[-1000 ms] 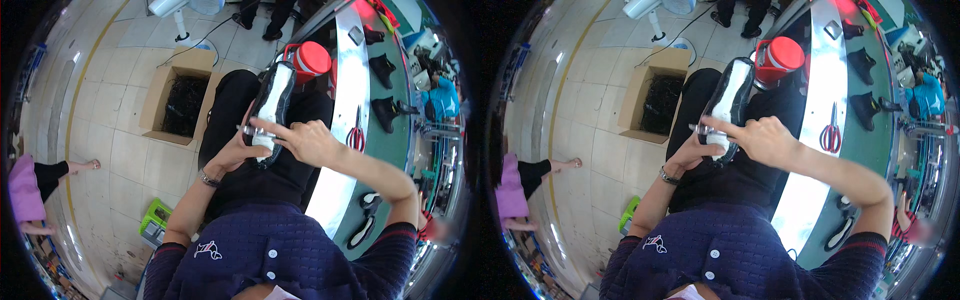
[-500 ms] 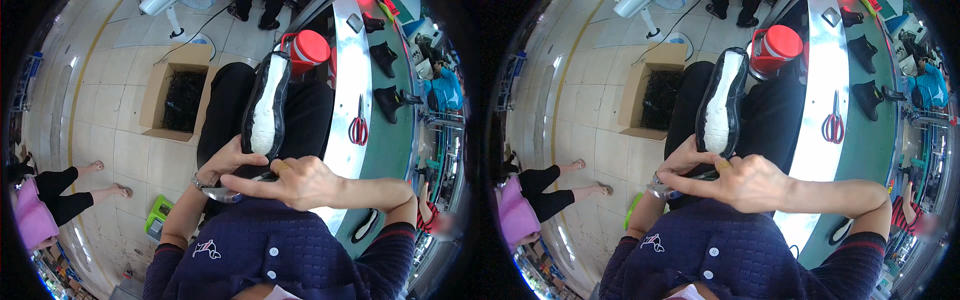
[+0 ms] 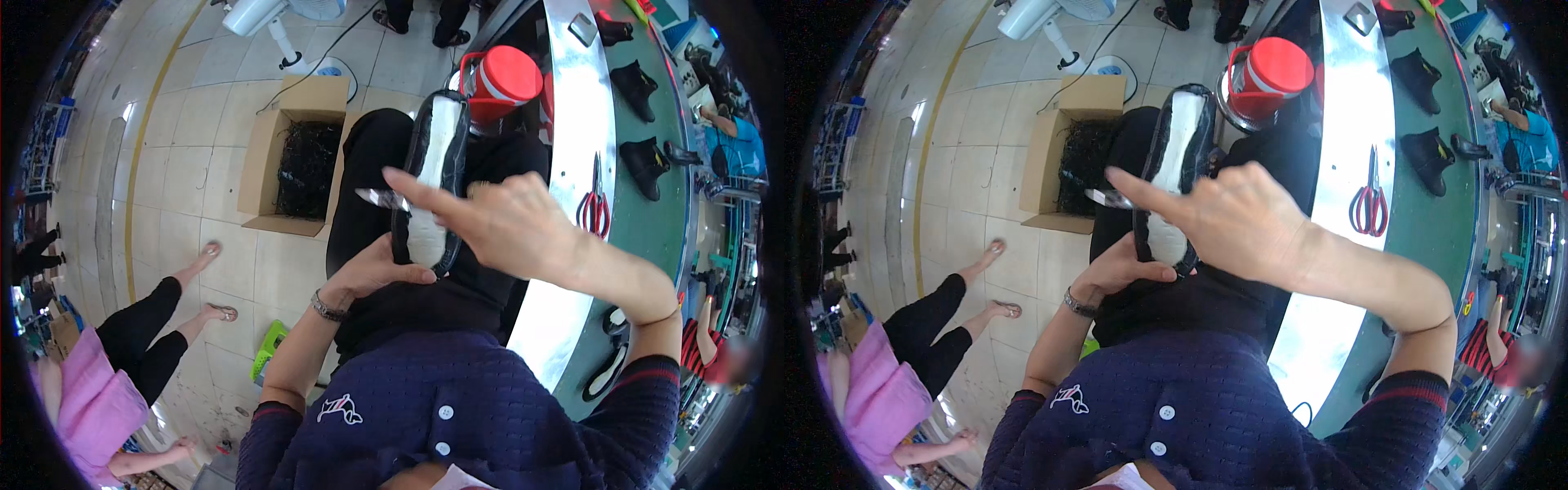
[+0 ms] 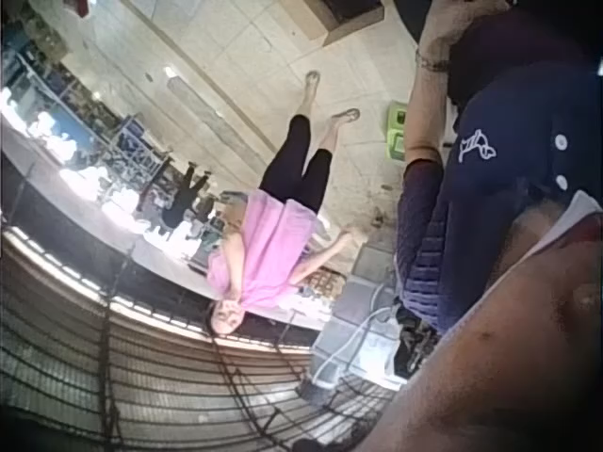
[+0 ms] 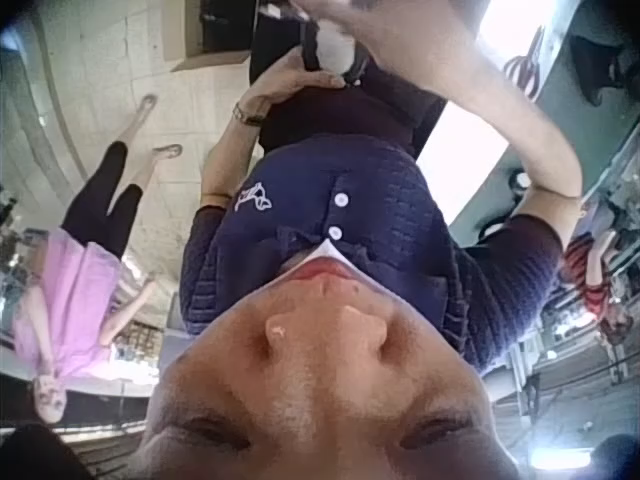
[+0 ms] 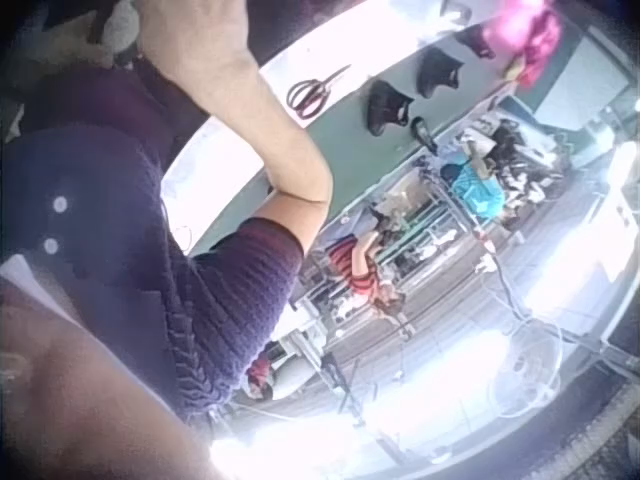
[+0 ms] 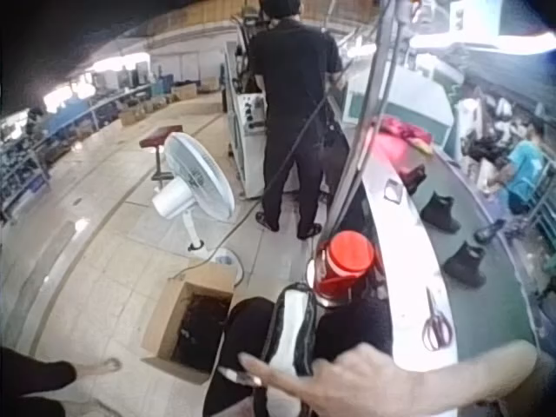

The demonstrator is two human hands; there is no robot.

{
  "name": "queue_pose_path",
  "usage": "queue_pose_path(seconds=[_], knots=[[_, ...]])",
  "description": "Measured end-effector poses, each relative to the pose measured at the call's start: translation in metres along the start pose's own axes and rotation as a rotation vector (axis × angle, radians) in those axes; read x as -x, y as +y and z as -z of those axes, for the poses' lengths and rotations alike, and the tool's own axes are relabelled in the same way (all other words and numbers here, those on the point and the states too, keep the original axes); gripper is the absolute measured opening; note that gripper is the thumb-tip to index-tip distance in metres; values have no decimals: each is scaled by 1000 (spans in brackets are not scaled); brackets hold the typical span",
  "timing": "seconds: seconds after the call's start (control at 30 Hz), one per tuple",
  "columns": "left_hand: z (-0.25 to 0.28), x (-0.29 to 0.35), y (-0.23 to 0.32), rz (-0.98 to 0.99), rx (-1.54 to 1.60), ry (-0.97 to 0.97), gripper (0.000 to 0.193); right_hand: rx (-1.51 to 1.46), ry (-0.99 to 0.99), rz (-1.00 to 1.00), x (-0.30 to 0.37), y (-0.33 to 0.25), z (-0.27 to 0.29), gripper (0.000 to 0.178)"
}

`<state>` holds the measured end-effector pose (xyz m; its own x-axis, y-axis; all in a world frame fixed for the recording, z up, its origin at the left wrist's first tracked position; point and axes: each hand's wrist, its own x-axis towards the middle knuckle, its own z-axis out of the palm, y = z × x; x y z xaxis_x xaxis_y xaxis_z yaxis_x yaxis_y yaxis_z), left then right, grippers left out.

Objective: The worker is using pliers and hand force to stretch, position, and glue shoe upper material onto a last, ensuring the material is taut and correctly aligned for the sole attachment process.

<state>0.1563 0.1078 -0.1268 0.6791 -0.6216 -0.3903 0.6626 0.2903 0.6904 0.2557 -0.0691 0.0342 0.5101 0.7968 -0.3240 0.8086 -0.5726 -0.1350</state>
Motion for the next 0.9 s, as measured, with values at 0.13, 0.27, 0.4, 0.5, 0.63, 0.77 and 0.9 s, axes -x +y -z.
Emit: queue_pose_path(seconds=[0.13,0.27,0.4,0.5,0.63,0.77,0.9], knots=[[-2,1,7,16,3,30,56,-424,443,134,-5,23,-8,70],[-6,3,11,76,-13,12,59,70,-57,45,-8,32,-7,71],[-3,5,12,102,-17,20,59,-142,214,93,-7,34,4,73],[-12,3,21,81,-3,36,60,-258,34,23,-1,37,-23,71],[-7,1,22,101,-46,47,52,-25,94,44,-8,46,-2,63],[-9,2,23,114,-70,36,54,-296,421,81,-8,59,-9,64],[-8,-1,29,107,-130,54,56,-30,93,-31,-15,73,-14,63]])
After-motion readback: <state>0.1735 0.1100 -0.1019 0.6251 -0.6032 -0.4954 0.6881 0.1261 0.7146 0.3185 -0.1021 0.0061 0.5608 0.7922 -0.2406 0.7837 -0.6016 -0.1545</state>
